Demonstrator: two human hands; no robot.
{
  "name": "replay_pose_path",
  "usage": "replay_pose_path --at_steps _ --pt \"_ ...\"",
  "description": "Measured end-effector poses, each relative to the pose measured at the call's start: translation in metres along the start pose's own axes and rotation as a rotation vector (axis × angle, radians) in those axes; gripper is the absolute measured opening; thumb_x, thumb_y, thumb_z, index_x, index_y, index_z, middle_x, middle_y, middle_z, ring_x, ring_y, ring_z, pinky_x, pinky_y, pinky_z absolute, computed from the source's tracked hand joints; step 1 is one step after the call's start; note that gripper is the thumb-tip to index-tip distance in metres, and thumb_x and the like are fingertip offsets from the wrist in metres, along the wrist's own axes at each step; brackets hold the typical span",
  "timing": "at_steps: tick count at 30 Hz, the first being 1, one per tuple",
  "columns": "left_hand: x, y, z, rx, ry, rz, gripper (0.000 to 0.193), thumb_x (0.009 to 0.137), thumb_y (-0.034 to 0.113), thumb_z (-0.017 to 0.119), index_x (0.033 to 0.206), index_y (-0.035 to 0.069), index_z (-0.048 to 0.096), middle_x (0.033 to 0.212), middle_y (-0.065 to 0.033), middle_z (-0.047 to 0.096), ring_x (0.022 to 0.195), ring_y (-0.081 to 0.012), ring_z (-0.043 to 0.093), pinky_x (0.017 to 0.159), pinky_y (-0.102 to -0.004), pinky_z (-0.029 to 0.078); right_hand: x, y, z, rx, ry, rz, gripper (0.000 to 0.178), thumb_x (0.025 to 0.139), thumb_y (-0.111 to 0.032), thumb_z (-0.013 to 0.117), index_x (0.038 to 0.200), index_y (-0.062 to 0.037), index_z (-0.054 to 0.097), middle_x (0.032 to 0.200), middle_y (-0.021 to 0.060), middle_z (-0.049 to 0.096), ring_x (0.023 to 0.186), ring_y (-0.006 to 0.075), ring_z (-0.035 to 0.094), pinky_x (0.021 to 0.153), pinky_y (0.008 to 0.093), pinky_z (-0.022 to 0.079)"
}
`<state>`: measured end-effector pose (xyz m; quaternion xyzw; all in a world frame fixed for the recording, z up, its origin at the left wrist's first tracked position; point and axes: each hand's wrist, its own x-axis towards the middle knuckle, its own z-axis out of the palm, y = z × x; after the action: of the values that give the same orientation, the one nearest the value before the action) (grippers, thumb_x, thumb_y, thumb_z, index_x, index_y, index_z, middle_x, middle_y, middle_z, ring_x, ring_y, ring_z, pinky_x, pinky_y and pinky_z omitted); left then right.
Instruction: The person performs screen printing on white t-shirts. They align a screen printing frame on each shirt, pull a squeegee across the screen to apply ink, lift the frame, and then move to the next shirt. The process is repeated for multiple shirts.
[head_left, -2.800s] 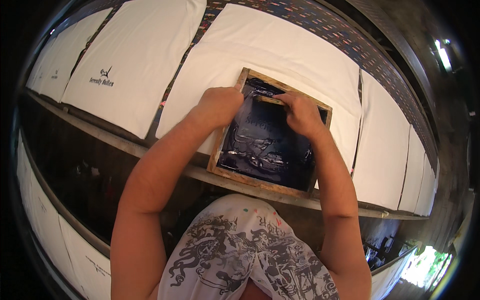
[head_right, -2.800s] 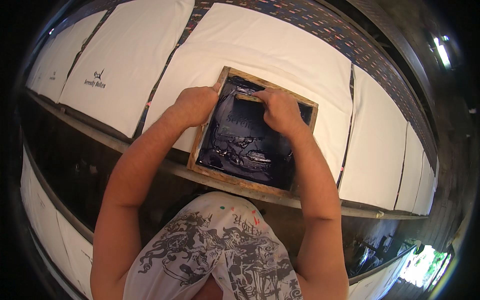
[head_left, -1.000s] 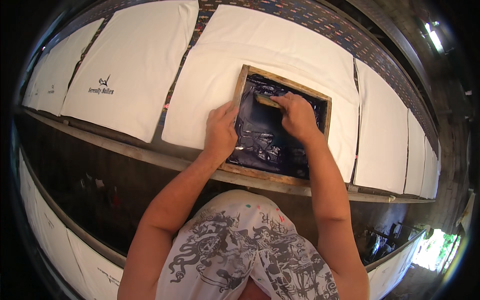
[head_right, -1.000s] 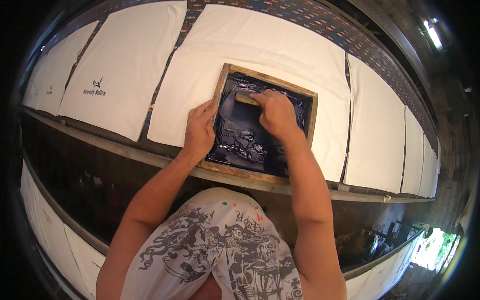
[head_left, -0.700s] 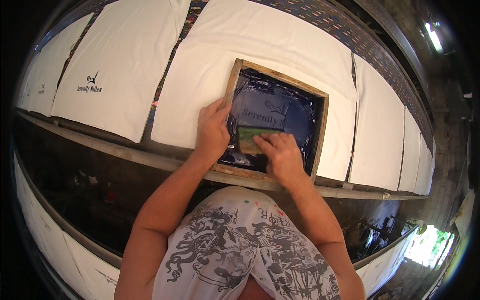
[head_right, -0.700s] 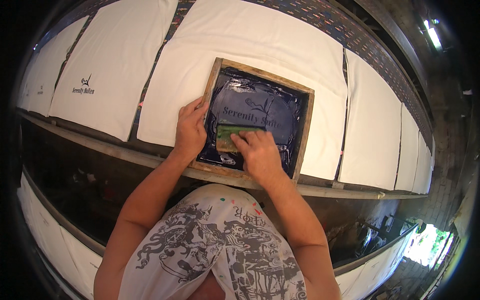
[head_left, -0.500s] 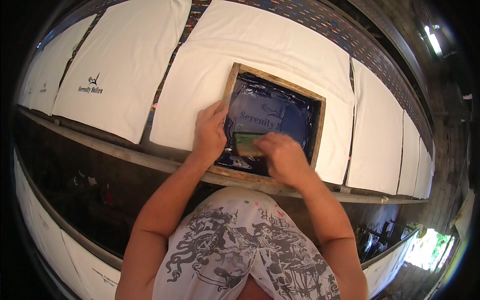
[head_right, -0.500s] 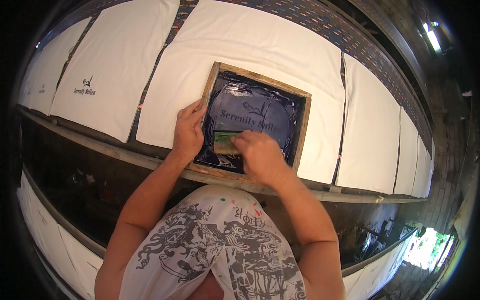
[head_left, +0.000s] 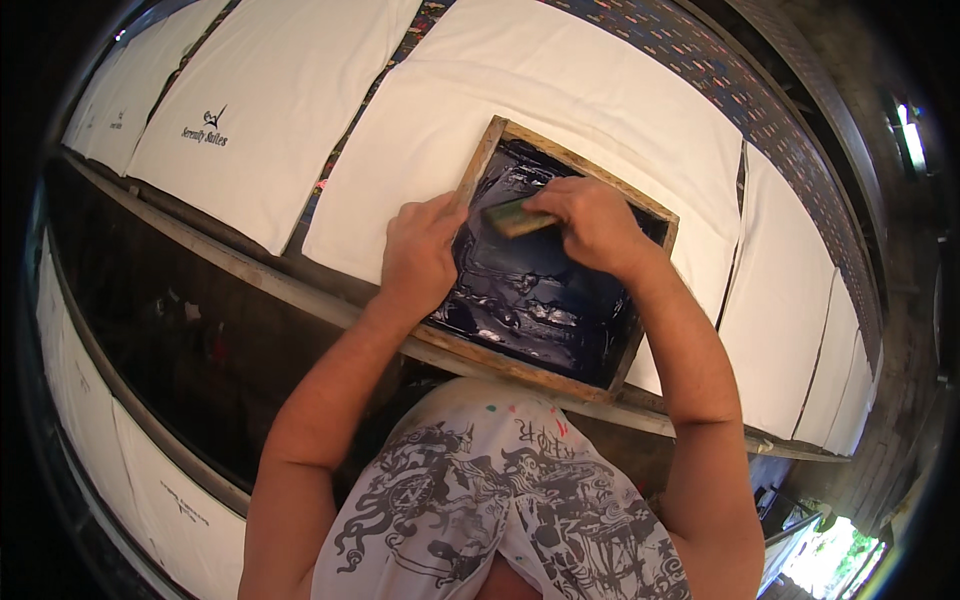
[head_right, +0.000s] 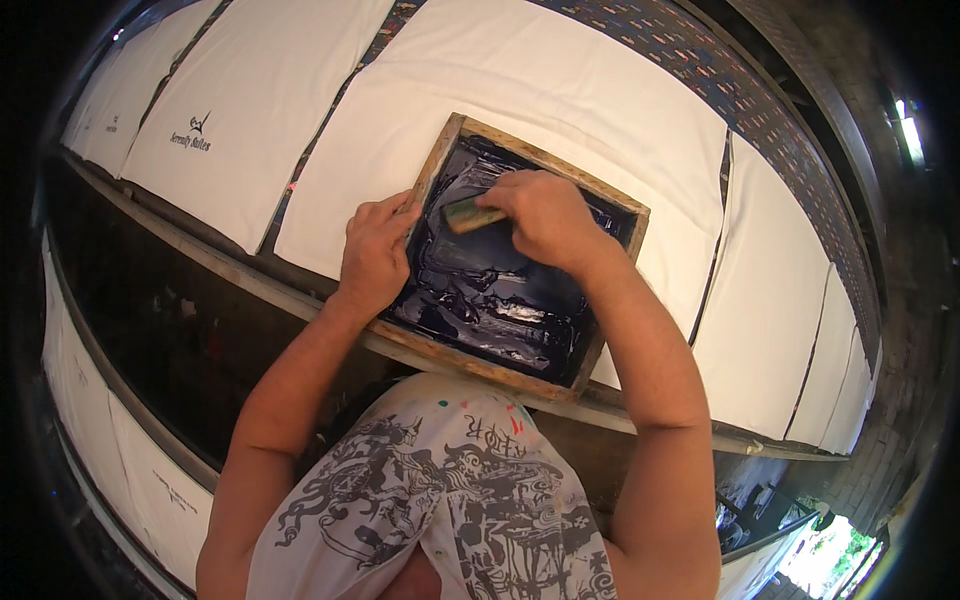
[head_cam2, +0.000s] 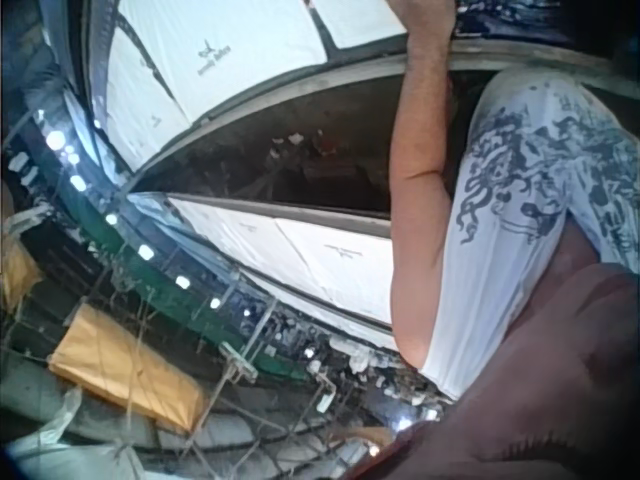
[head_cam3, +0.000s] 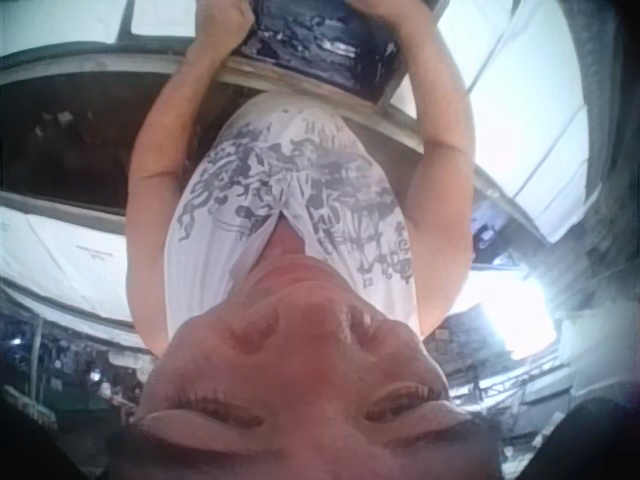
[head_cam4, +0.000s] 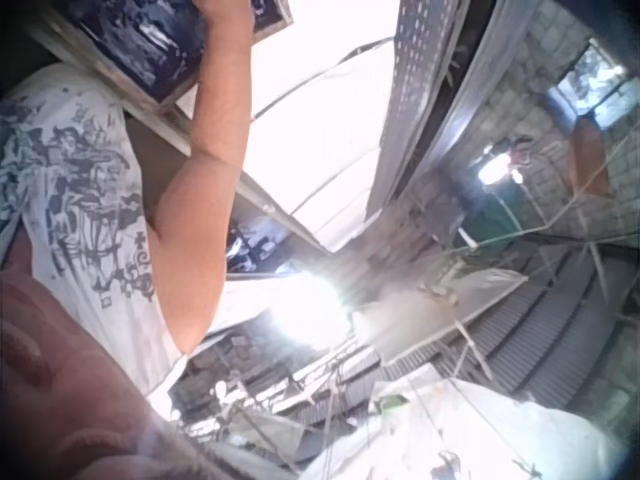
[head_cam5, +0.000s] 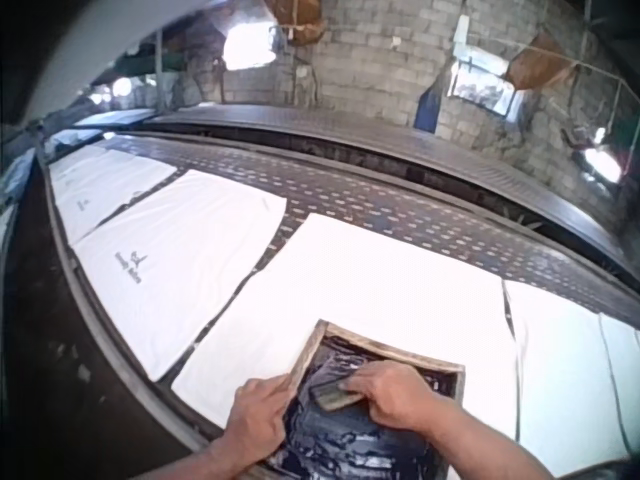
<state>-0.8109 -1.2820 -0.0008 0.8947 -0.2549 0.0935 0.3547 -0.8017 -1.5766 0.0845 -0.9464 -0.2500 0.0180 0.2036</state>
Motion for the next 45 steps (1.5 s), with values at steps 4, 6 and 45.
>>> replay_pose_path --at_steps 4,6,45 --pt "0.001 0.003 -0.002 0.008 0.013 -0.004 0.058 0.088 -0.014 0.066 0.141 0.005 0.08 0.148 -0.0165 0.075 0.13 -0.0404 0.068 0.115 -0.0522 0.051 -0.013 0.011 -0.002 0.009 -0.06 -0.172 0.044 0.076 0.006 0.077 0.116 -0.0088 0.088 0.115 0.0108 0.081 0.115 0.0354 0.076 0.103 0.0472 0.061" --pt "0.001 0.002 -0.002 0.004 0.02 0.007 0.058 0.088 -0.015 0.065 0.141 0.005 0.08 0.147 -0.0167 0.076 0.129 -0.04 0.068 0.115 -0.0514 0.051 -0.026 0.017 -0.008 0.001 -0.087 -0.195 0.044 0.076 0.006 0.078 0.116 -0.0094 0.088 0.116 0.0096 0.081 0.116 0.0347 0.076 0.103 0.0468 0.061" --pt "-0.002 -0.022 0.019 -0.446 0.072 -0.095 0.038 0.107 0.0 0.068 0.144 -0.007 0.075 0.148 -0.0254 0.074 0.14 -0.043 0.066 0.124 -0.0483 0.052 -0.123 -0.133 0.011 -0.012 0.09 0.474 0.046 0.083 0.009 0.071 0.124 -0.0057 0.084 0.106 0.0156 0.082 0.104 0.0406 0.077 0.09 0.0503 0.06"
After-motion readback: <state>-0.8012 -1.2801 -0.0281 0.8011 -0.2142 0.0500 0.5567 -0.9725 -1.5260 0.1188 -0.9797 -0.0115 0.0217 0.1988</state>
